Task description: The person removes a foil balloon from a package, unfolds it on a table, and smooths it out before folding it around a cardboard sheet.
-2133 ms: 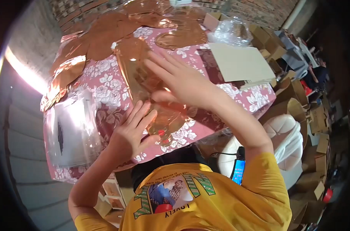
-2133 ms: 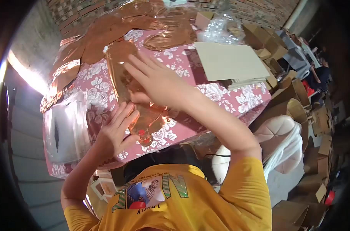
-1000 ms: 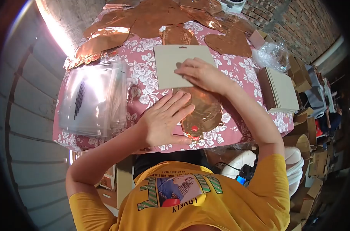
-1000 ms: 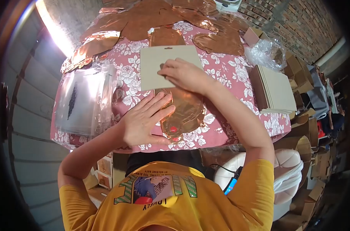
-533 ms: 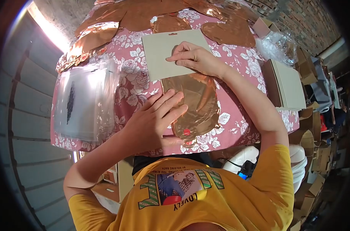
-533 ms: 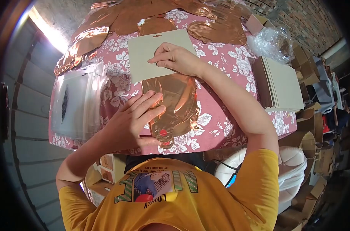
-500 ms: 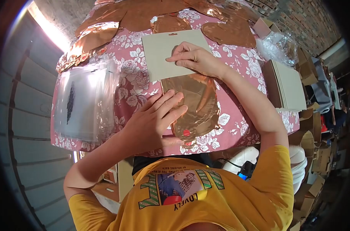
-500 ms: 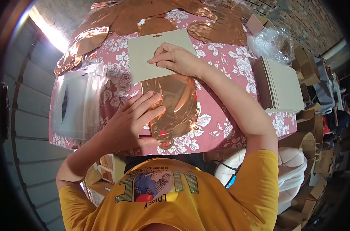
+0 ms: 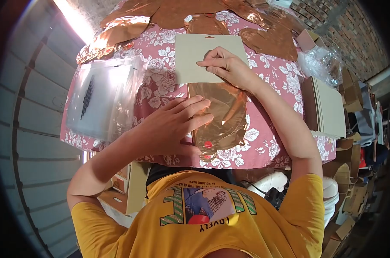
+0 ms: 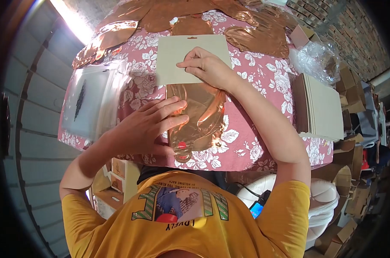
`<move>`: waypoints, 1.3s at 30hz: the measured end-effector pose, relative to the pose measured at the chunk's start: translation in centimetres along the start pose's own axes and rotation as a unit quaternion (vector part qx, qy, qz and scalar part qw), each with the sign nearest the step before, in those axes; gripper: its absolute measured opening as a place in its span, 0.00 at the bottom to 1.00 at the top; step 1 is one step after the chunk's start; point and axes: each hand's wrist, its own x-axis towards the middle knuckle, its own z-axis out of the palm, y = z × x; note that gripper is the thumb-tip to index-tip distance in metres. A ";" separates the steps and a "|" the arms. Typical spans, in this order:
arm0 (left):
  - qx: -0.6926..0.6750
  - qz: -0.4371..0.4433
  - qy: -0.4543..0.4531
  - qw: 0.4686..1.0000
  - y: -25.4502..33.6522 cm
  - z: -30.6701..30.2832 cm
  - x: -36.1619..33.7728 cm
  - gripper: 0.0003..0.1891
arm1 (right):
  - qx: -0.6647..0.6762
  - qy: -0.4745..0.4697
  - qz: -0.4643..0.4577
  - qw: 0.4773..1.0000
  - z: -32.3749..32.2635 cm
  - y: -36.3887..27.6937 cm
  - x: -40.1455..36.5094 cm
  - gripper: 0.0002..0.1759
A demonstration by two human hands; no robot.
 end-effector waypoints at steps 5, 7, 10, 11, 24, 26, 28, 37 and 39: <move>0.019 0.013 -0.002 1.000 0.1 0.0 -0.1 0.48 | 0.005 -0.008 0.006 1.000 -0.5 0.3 0.3 0.17; 0.021 0.012 -0.005 1.000 0.1 -0.2 -0.1 0.48 | 0.020 -0.046 0.013 0.999 -0.9 0.3 0.6 0.17; -0.010 0.026 -0.008 1.000 0.0 -0.8 0.1 0.44 | 0.047 -0.069 0.055 0.995 -1.5 0.0 0.8 0.17; -0.009 0.028 -0.009 1.000 0.0 -1.2 0.2 0.44 | 0.046 -0.067 0.055 0.995 -1.5 0.0 0.8 0.17; -0.077 0.039 0.051 0.995 -1.6 -0.4 1.2 0.33 | 0.047 -0.060 0.043 0.996 -1.4 0.2 0.7 0.16; -0.074 0.044 0.078 0.993 -1.5 -0.2 1.7 0.33 | 0.030 -0.059 0.036 0.997 -1.3 0.3 0.7 0.16; -0.071 0.012 0.119 0.990 -1.3 0.0 2.2 0.35 | 0.053 -0.053 0.048 0.996 -1.3 0.3 0.6 0.16; 0.089 -0.095 0.161 0.978 -2.5 -0.1 2.9 0.34 | 0.061 -0.034 0.051 0.996 -1.4 -0.1 0.5 0.14; 0.093 -0.076 0.141 0.983 -3.2 0.0 2.6 0.34 | 0.046 -0.028 0.042 0.998 -1.2 0.2 0.4 0.14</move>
